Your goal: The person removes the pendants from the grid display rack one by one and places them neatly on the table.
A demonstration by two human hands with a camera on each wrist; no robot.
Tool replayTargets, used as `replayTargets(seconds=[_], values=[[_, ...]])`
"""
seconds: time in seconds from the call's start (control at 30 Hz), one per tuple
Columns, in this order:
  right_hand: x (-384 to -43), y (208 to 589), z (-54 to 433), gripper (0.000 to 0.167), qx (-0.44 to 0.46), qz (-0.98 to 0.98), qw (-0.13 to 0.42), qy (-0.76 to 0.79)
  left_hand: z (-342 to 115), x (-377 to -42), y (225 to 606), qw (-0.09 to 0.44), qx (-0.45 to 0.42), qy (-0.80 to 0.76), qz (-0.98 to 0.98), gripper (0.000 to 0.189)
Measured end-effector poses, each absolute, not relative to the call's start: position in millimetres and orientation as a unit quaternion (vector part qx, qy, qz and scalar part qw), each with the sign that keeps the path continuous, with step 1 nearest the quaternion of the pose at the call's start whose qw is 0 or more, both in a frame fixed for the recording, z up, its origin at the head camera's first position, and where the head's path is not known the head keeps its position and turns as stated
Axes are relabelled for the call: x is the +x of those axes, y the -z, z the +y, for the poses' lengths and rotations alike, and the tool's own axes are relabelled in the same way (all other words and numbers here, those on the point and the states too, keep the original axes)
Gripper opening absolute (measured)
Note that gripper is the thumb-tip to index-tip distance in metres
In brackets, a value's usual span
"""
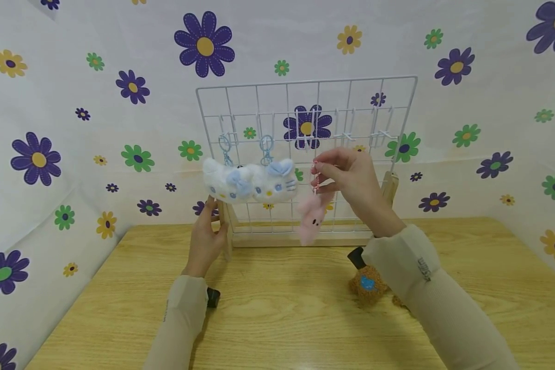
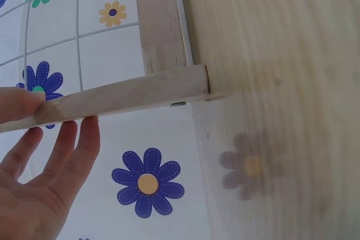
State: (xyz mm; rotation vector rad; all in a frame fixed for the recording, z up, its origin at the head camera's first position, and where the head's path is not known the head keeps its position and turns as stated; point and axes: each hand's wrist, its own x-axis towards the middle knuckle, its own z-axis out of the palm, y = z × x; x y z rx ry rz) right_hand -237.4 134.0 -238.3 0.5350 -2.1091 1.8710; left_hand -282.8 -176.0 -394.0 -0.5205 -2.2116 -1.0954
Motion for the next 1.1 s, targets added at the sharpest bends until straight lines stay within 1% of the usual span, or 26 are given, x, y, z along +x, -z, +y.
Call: replayTargets(seconds=[0.47,0.77,1.1], values=[[-237,251,143,0.015,0.172,-0.735,0.127,-0.644,-176,-283,394,0.302,-0.196,0.415,-0.836,0.081],[-237,258,148,0.017,0.155,-0.742,0.105,-0.644,-176,-283,394,0.305,-0.197,0.413,-0.836,0.082],[-237,267,154,0.017,0.147,-0.758,0.109,-0.626,-176,-282,393,0.306,-0.198,0.411,-0.836,0.081]])
